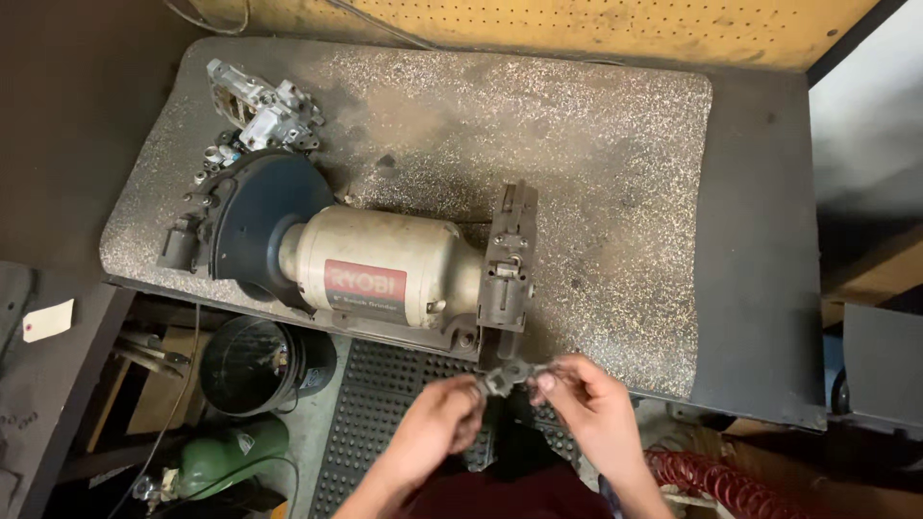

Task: The person grinds several small metal parts one by one against a bench grinder wheel. They pick up each part from a pile on the workbench, hold it against the spinning wheel, rotate it to grind different edges, and then place it back on the bench.

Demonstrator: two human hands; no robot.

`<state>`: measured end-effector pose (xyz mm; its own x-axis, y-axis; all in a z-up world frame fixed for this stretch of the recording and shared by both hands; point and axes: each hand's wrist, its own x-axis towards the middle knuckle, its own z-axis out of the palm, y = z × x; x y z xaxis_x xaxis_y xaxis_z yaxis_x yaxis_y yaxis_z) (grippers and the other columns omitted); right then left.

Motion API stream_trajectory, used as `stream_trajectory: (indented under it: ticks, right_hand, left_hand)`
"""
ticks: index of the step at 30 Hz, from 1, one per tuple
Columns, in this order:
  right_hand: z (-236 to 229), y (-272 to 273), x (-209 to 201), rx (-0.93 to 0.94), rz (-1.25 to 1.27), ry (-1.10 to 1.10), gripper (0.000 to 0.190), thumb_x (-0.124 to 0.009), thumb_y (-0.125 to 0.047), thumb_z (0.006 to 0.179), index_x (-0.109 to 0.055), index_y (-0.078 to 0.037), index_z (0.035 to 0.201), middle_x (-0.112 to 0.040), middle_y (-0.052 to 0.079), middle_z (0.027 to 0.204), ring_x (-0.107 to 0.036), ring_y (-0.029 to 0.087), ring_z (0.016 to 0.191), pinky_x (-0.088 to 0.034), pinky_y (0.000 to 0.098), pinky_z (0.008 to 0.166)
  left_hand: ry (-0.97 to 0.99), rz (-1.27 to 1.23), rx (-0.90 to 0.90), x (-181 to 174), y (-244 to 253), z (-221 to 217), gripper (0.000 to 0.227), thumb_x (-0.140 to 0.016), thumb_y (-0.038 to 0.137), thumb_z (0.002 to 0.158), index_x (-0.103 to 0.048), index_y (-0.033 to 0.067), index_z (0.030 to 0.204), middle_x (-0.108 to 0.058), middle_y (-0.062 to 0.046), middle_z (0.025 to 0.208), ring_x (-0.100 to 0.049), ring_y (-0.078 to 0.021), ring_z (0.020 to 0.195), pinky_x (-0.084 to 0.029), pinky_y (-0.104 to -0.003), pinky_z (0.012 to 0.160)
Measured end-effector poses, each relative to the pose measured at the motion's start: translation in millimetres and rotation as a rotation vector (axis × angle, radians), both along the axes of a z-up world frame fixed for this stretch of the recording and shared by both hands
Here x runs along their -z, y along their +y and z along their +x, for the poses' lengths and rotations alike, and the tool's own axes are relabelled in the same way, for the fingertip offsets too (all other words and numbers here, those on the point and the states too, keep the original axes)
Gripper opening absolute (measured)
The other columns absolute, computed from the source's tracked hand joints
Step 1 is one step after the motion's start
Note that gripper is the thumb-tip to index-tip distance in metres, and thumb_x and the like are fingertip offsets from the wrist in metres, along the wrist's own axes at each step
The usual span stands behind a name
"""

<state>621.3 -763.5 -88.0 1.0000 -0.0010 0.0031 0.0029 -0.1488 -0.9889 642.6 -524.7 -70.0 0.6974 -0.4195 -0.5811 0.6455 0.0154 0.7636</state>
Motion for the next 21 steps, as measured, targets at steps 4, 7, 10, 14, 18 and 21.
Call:
stream_trajectory:
  ticks: [4,7,10,14,18,21]
  right_hand:
    - [11.3,16.2,-0.4,0.086,-0.011,0.216,0.008,-0.071,-0.018,0.097,-0.077,-0.013,0.097,-0.084,0.002,0.075,-0.057,0.006,0.046,-0.039,0.022,0.042]
    - [17.3,25.1,18.3,0.161,0.153,0.336,0.009,-0.071,-0.01,0.099,-0.069,-0.006,0.092,-0.084,0.011,0.076,-0.061,0.014,0.046,-0.043,0.0257,0.041]
    - [20.2,27.2,44.3,0.203,0.289,0.333,0.011,-0.068,-0.01,0.1,-0.062,-0.005,0.092,-0.08,0.014,0.077,-0.067,0.018,0.05,-0.043,0.0267,0.04]
    - [23.0,20.1,43.2,0.111,0.334,0.236,0.012,-0.065,-0.01,0.102,-0.062,-0.005,0.091,-0.074,0.013,0.071,-0.063,0.017,0.051,-0.047,0.0274,0.042]
    - [21.4,11.1,31.4,0.043,0.252,0.181,0.015,-0.062,-0.012,0.103,-0.066,-0.005,0.09,-0.07,0.009,0.063,-0.058,0.015,0.047,-0.046,0.0276,0.045]
    - [21.7,12.0,24.0,0.064,0.197,0.25,0.013,-0.063,-0.01,0.102,-0.07,-0.004,0.092,-0.073,0.01,0.065,-0.061,0.015,0.049,-0.048,0.0274,0.045]
  left_hand:
    - [0.05,-0.107,-0.189,-9.7,-12.8,14.6,0.024,-0.045,0.01,0.102,-0.046,0.0075,0.078,-0.036,-0.003,0.065,-0.026,-0.0107,0.051,-0.015,-0.027,0.043]
    - [0.075,-0.108,-0.255,-16.9,-19.7,20.4,0.032,-0.046,0.015,0.109,-0.042,0.0104,0.077,-0.033,-0.002,0.063,-0.023,-0.0111,0.051,-0.012,-0.028,0.044]
    - [0.046,-0.155,-0.232,-13.7,-25.4,23.4,0.023,-0.047,0.014,0.108,-0.045,0.0086,0.086,-0.035,-0.003,0.066,-0.03,-0.0107,0.054,-0.018,-0.025,0.044]
    - [0.038,-0.161,-0.207,-16.0,-29.1,23.3,0.024,-0.05,0.019,0.11,-0.048,0.0098,0.088,-0.041,-0.002,0.073,-0.037,-0.0097,0.057,-0.024,-0.025,0.046]
    - [0.059,-0.174,-0.178,-18.9,-32.0,19.6,0.026,-0.05,0.027,0.113,-0.048,0.0101,0.093,-0.044,-0.002,0.077,-0.04,-0.0101,0.062,-0.027,-0.026,0.05]
    - [0.049,-0.158,-0.182,-20.1,-29.1,18.7,0.03,-0.049,0.033,0.113,-0.048,0.0117,0.091,-0.042,-0.001,0.07,-0.034,-0.0107,0.057,-0.024,-0.025,0.048]
